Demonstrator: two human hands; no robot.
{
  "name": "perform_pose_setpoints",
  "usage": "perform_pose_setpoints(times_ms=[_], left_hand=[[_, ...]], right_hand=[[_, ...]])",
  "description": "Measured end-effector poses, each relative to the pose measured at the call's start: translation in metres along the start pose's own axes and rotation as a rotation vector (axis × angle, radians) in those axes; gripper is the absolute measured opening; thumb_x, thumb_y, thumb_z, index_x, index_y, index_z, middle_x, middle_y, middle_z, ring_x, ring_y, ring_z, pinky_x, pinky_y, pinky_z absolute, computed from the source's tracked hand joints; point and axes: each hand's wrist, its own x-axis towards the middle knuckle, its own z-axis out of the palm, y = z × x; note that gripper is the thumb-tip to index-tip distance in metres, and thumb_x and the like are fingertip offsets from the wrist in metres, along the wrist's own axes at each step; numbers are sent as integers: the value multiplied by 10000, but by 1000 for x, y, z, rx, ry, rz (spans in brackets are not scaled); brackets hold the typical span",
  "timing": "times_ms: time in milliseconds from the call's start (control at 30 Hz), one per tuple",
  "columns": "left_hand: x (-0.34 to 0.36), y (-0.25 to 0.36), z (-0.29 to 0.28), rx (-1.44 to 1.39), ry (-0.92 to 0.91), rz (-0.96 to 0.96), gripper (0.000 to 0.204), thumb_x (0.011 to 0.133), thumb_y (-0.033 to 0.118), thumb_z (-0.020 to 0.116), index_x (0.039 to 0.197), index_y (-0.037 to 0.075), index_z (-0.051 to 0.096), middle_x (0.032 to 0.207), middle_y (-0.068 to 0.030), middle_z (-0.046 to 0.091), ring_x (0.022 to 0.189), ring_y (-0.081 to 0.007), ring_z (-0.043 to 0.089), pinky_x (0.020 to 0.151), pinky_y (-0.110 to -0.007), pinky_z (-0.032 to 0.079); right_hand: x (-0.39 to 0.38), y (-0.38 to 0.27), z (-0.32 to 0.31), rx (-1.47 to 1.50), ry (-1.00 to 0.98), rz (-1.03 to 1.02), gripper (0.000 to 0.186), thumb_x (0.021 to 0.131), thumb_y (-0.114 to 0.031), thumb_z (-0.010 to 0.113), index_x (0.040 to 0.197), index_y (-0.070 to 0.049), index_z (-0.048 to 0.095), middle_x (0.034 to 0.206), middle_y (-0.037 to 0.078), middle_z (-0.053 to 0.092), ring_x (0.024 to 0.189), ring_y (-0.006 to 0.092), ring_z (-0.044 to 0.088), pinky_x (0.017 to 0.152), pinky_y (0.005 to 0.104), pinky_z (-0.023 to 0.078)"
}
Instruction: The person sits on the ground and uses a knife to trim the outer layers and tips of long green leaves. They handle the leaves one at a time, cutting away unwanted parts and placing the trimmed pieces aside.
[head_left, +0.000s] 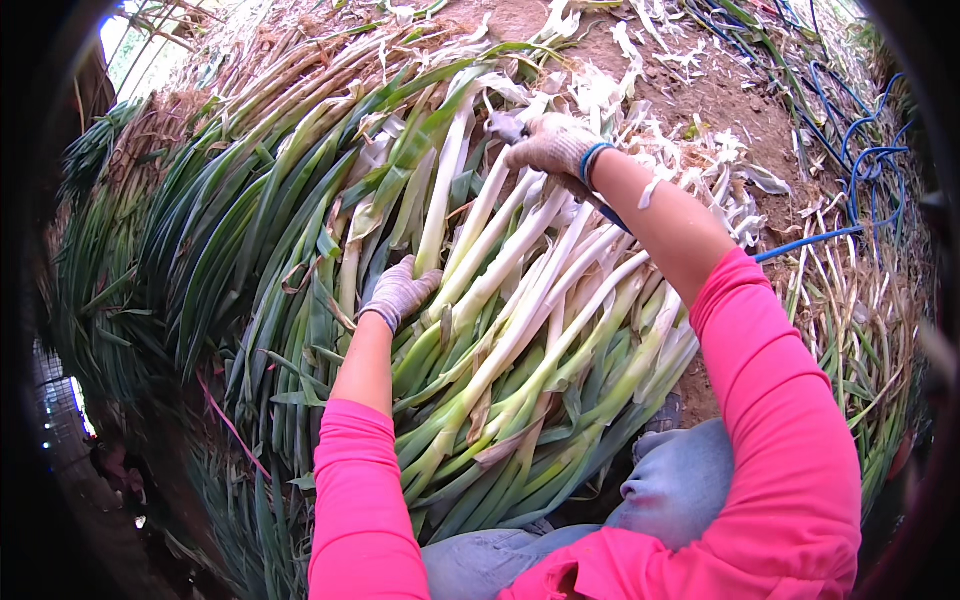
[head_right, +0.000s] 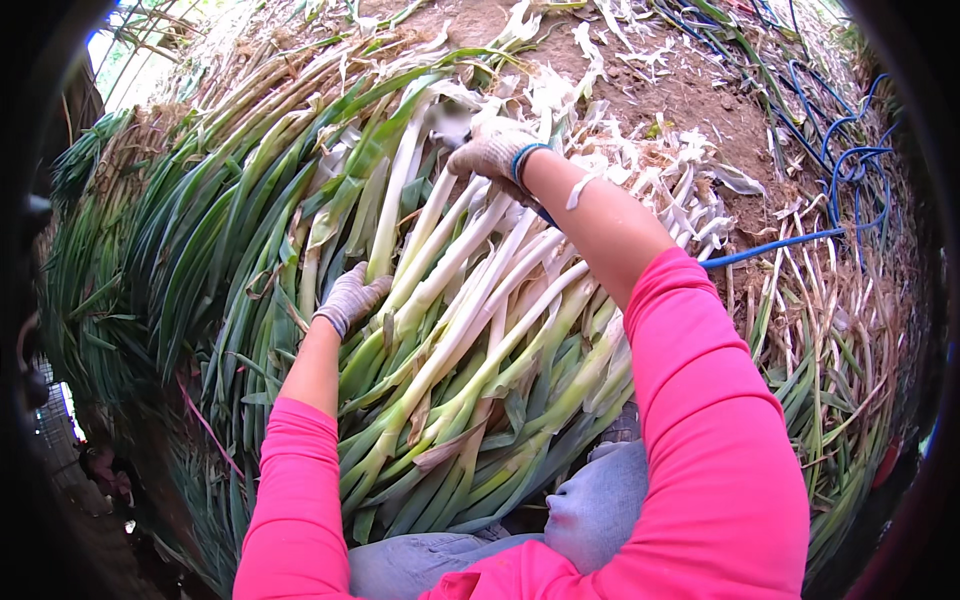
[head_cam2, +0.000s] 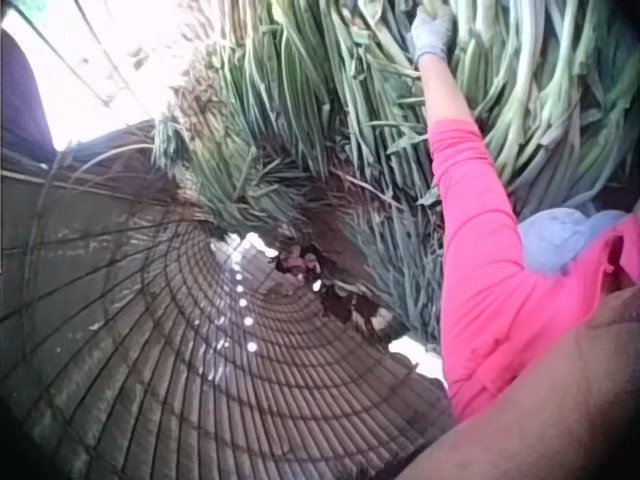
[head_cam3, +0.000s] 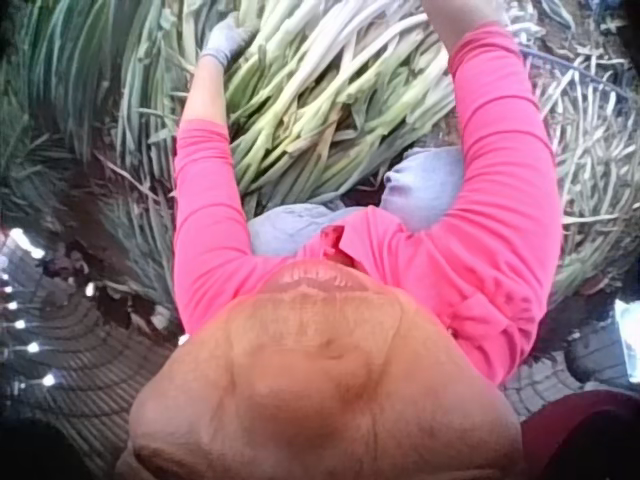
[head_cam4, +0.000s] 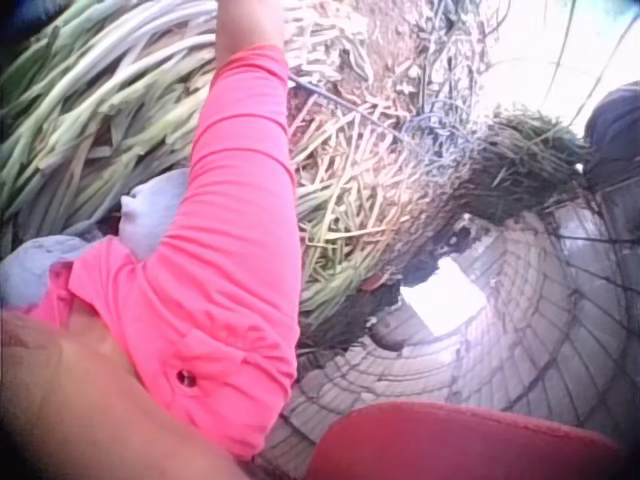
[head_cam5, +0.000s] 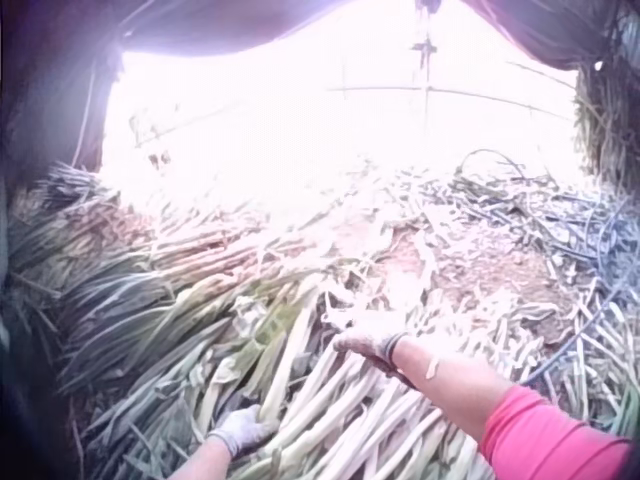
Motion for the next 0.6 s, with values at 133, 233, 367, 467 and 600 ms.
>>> perform_pose_setpoints(times_ms=[133,233,367,467,600], left_hand=[[-8,5,-2,-1,-41,12,855,911,577,612,1457,-60,447,1333,-314,594,1269,-417,571,1071,-410,442],[-18,13,-5,47,-51,30,844,934,583,568,1443,-80,451,1352,-312,585,1293,-407,558,1083,-400,430],[-44,6,10,-224,-158,63,812,976,549,551,1428,-118,451,1376,-302,573,1323,-367,542,1108,-358,400],[-62,31,17,-253,-280,227,824,993,567,497,1432,-127,429,1387,-315,557,1336,-394,523,1122,-375,383],[-81,40,28,-150,-165,288,780,998,577,476,1436,-67,453,1364,-352,545,1305,-421,536,1101,-424,395]], right_hand=[[-8,5,6,-190,-7,-102,635,710,-495,744,1154,-47,682,929,183,718,862,294,705,816,396,554],[-15,8,-6,-145,4,-73,636,713,-487,736,1164,-44,672,896,164,706,789,266,693,747,376,560],[-62,-2,7,-193,-101,-193,593,691,-483,764,1114,-69,719,1017,203,725,958,309,707,867,384,551],[-65,39,-13,-30,-43,-110,597,742,-443,750,1170,-36,666,935,161,708,889,279,689,811,380,537],[-91,38,-15,0,87,-13,668,747,-429,761,1245,-2,637,999,176,717,937,251,695,865,366,540]])
